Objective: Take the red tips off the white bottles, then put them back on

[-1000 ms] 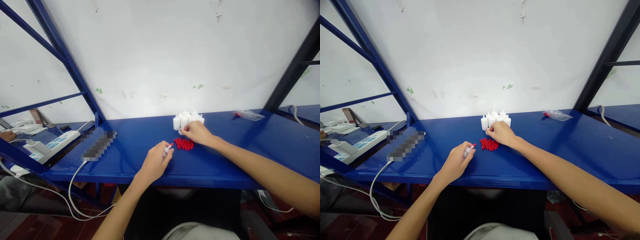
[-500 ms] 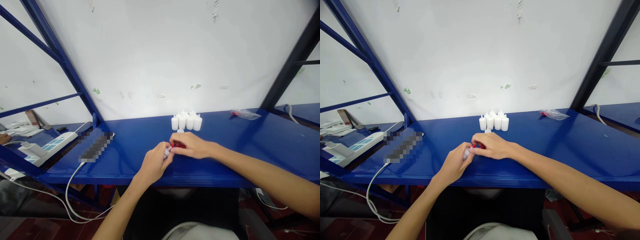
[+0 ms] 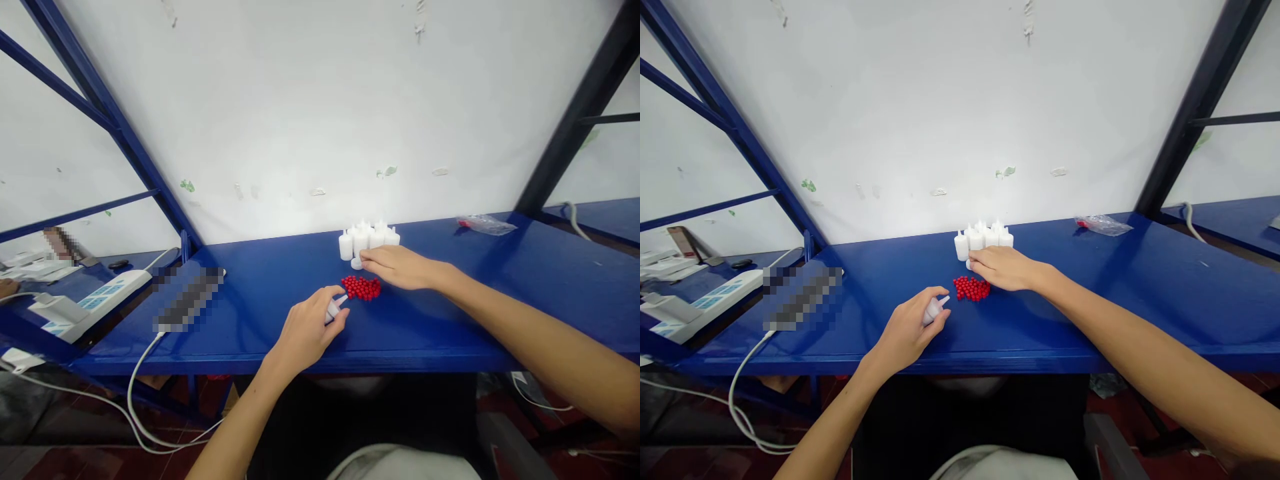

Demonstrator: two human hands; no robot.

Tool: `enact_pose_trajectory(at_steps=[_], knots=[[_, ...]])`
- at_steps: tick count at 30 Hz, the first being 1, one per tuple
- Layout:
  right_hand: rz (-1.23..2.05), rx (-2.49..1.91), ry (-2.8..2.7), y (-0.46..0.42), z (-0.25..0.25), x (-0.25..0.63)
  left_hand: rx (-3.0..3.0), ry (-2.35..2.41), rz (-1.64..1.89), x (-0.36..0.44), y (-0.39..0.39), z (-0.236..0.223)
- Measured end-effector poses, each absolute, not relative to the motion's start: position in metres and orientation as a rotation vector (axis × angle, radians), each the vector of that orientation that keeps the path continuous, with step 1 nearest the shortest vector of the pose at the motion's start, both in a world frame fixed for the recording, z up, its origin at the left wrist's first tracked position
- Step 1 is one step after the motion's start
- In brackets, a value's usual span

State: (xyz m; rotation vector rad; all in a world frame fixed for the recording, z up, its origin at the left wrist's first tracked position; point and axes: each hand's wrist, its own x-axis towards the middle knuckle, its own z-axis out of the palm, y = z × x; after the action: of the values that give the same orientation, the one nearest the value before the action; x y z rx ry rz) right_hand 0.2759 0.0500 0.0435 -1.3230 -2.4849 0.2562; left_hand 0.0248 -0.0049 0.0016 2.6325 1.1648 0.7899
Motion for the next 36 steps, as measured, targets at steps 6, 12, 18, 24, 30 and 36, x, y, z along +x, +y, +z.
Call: enact_pose_trajectory(at_steps=[6, 12, 18, 24, 30, 36], knots=[[0.324, -1.533, -2.607, 0.07, 0.036, 0.294, 2.665, 1.172, 0.753, 0.025, -0.003, 0.001], [0.421, -1.423, -2.562, 0.078, 0.035, 0.297, 2.661, 1.163, 0.742, 0.025, -0.002, 0.001], [0.572, -1.401, -2.554, 0.072, 0.042, 0.293, 2.657, 1.169, 0.714, 0.025, -0.003, 0.003], [0.455, -1.276, -2.488, 0.061, 0.047, 0.287, 2.621, 1.169, 0.723, 0.027, -0.004, 0.003], [0.455, -0.87, -2.521, 0.032, 0.036, 0.248, 2.483, 1.148, 0.788, 0.026, -0.003, 0.004], [0.43, -0.887, -2.237, 0.035, 0.026, 0.241, 2.363, 1.189, 0.849, 0.027, -0.003, 0.002]])
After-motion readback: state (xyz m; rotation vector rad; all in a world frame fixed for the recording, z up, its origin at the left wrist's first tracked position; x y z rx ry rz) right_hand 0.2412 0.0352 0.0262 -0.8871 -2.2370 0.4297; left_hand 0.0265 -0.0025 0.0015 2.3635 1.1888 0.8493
